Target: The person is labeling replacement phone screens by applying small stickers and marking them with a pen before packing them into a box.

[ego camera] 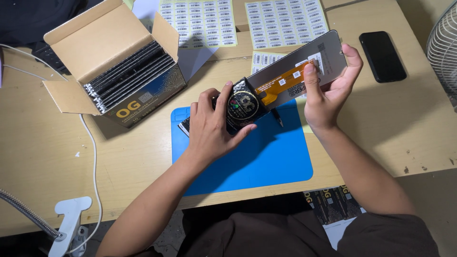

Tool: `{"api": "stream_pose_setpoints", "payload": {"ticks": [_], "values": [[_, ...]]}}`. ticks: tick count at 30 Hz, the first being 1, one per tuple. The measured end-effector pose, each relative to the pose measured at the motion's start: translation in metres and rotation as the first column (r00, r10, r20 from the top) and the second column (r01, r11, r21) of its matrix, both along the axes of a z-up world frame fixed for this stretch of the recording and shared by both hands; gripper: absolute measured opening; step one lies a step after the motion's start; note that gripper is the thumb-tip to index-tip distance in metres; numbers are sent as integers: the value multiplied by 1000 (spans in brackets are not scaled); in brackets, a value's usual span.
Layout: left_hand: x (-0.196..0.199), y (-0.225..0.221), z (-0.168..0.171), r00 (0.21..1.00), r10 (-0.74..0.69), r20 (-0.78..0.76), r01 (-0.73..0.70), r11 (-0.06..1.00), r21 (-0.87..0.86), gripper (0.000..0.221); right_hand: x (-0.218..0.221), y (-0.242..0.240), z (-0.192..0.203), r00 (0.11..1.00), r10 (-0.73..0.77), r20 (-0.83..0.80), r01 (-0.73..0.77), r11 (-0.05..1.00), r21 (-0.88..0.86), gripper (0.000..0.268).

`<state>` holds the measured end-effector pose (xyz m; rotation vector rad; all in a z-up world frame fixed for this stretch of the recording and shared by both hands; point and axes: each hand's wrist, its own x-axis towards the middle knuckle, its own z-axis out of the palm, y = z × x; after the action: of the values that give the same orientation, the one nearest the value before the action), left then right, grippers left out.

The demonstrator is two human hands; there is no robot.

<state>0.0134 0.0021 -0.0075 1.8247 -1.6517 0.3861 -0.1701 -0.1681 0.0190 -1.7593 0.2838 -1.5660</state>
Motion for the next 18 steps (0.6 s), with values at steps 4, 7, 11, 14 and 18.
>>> {"api": "stream_pose_setpoints", "payload": {"ticks": [4,7,11,14,18], "values": [[-1,0,-1,1000,1,4,-1,1000,-1,96,3,0,-4,1000,1,13,-1,1000,4,48],[-2,-2,-2,1000,3,15,-3,1000,-1,97,13,5,-16,1000,18,19,-20,997,77,49],[-3,-4,-3,997,-5,-77,-4,993,-115,105,22,21,-27,983,149,-111,-125,972,200,42],[0,-5,-3,996,11,-90,-23,991,-131,105,20,35,-23,920,310,-240,-239,929,281,41],[7,-6,-4,994,-25,-110,10,991,-137,112,24,34,-37,849,422,-318,-348,900,264,48]]}}
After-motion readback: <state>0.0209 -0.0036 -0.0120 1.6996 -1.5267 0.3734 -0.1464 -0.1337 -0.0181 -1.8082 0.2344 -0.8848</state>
